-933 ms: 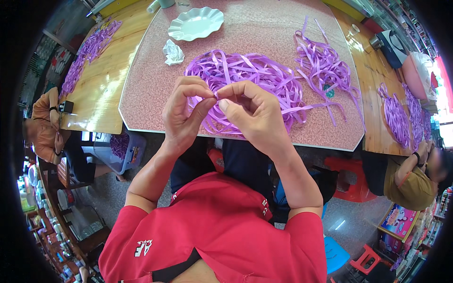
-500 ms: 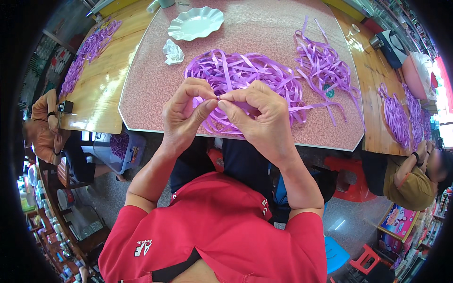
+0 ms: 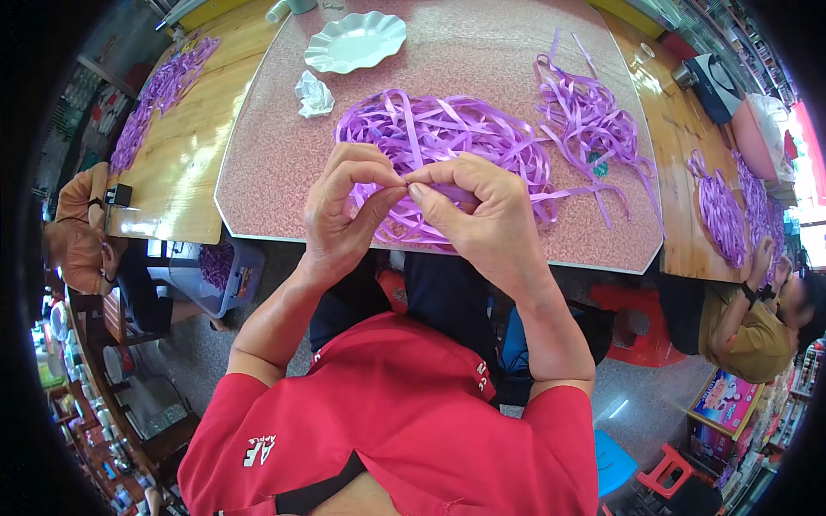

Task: Untying and sorting purple plastic ribbons on a table.

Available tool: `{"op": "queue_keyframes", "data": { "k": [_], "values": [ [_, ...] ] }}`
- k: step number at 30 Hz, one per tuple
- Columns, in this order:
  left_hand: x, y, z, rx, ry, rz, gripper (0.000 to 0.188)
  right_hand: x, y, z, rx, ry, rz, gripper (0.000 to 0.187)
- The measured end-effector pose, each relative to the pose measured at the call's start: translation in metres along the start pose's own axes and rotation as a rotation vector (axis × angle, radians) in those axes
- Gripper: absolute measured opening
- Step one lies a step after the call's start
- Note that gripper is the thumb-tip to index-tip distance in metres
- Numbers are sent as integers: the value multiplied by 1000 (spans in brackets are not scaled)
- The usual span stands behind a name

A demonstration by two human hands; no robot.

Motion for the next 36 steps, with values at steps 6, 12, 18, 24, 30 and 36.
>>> {"op": "queue_keyframes", "data": {
  "k": [6, 12, 18, 24, 30, 36],
  "values": [
    [-5, 0, 2, 3, 30, 59, 22, 6, 8, 0, -59, 13, -7, 13],
    [6, 1, -7, -98, -34, -53, 34, 8, 9, 3, -13, 32, -26, 9],
    [13, -3, -15, -354, -317, -383, 30, 5, 8, 5, -41, 68, 71, 7],
    [15, 6, -11, -498, -327, -231, 17, 5, -3, 5, -124, 326, 111, 5],
    [2, 11, 1, -542, -43, 257, 12, 8, -12, 10, -167, 284, -1, 7],
    [-3, 14, 3, -502, -80, 118, 17, 15, -19, 9, -176, 155, -22, 8]
  ]
}}
Point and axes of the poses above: each hand's wrist, its own z-axis away from the middle knuckle, its own y-axis out of the back of the hand, x = y × z, the point moved 5 cm from there along -z, towards the middle knuckle, and after that the axes turned 6 degrees about -y, right-handed, at the moved point
